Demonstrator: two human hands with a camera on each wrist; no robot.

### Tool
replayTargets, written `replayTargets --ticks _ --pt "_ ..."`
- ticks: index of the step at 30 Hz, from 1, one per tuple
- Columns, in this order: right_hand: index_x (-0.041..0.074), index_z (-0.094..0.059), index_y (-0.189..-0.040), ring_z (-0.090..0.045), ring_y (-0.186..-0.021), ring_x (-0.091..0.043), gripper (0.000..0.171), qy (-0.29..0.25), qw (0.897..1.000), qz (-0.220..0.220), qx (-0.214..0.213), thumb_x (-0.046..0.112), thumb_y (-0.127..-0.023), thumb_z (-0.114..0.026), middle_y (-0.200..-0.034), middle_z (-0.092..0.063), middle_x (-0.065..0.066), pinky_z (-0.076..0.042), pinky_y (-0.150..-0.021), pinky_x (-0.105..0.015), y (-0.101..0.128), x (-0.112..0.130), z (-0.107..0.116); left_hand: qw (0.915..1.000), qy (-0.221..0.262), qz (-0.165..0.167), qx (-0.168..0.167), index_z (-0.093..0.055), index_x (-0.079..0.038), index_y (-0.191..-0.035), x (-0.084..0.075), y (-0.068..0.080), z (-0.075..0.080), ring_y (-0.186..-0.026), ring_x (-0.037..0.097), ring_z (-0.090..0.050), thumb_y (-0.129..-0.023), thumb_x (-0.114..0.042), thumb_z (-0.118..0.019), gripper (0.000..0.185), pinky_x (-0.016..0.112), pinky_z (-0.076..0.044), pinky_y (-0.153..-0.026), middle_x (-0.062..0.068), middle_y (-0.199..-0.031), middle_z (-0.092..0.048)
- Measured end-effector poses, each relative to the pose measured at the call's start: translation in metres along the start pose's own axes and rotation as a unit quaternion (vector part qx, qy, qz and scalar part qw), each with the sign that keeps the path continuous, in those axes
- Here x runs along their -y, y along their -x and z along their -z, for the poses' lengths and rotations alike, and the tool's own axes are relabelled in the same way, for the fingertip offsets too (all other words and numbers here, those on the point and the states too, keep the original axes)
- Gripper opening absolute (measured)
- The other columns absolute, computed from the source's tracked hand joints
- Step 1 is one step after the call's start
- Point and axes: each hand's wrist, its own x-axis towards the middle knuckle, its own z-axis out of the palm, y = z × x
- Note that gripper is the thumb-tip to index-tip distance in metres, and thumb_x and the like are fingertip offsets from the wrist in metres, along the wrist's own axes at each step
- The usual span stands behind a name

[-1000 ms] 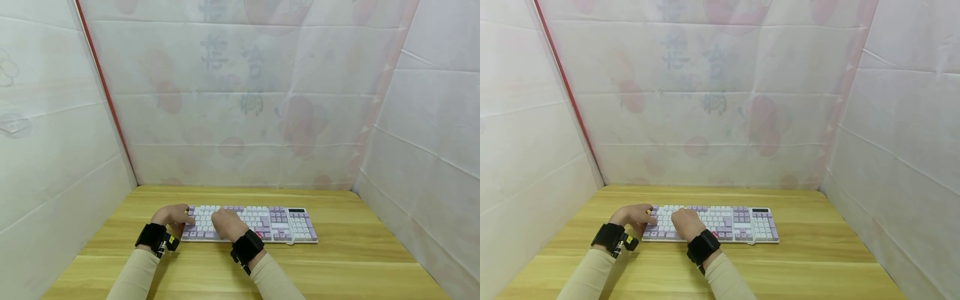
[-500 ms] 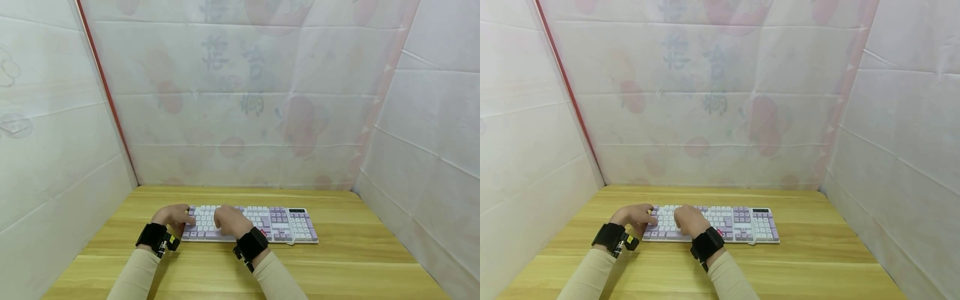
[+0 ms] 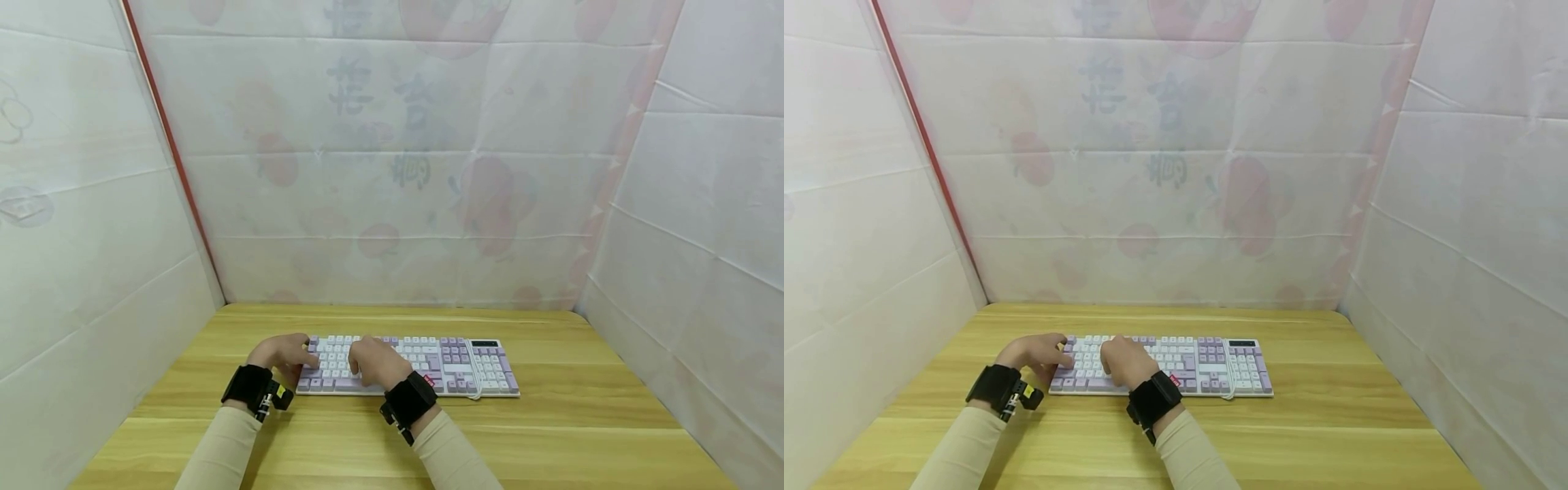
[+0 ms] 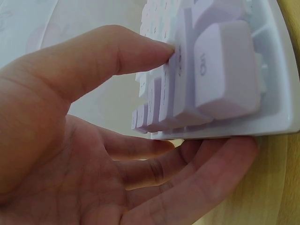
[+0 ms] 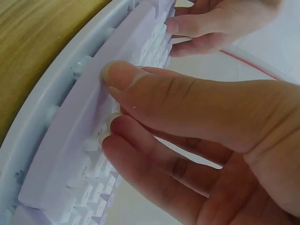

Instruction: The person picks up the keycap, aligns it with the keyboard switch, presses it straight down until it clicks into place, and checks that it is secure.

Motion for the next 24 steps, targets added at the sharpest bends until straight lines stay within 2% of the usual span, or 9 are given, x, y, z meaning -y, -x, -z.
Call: replayTargets --ticks 6,18,24 --pt "0.017 -0.072 -0.077 -0.052 -0.069 -0.004 0.023 0.002 1.0 0.002 -0.006 -0.003 -0.069 -0.079 -0.09 -0.068 0.005 -0.045 -0.058 -0.016 -0.0014 0.0004 -0.0012 1.0 -0.002 0.0 0.002 -0.04 0.004 -0.131 -0.0018 0.0005 0.0016 -0.08 0.025 -0.065 -0.081 -0.018 -0.069 0.063 0.039 -0.059 -0.068 0.015 -0.096 -0.061" --pt "0.017 -0.072 -0.08 -0.054 -0.071 -0.004 0.022 -0.002 1.0 -0.001 -0.004 -0.002 -0.07 -0.079 -0.091 -0.068 0.005 -0.046 -0.059 -0.016 -0.0015 0.0006 -0.002 1.0 0.005 0.001 0.003 -0.04 0.005 -0.132 -0.0027 0.0027 0.0004 -0.078 0.025 -0.066 -0.081 -0.017 -0.068 0.062 0.04 -0.059 -0.067 0.016 -0.095 -0.061" --pt "0.017 -0.073 -0.081 -0.056 -0.073 -0.004 0.021 -0.004 1.0 0.004 0.001 0.0 -0.07 -0.08 -0.091 -0.069 0.005 -0.048 -0.061 -0.017 -0.0003 0.0 -0.0012 1.0 -0.008 -0.003 -0.002 -0.04 0.005 -0.132 -0.0028 0.0038 0.0 -0.078 0.024 -0.065 -0.081 -0.019 -0.069 0.063 0.039 -0.059 -0.067 0.015 -0.096 -0.061"
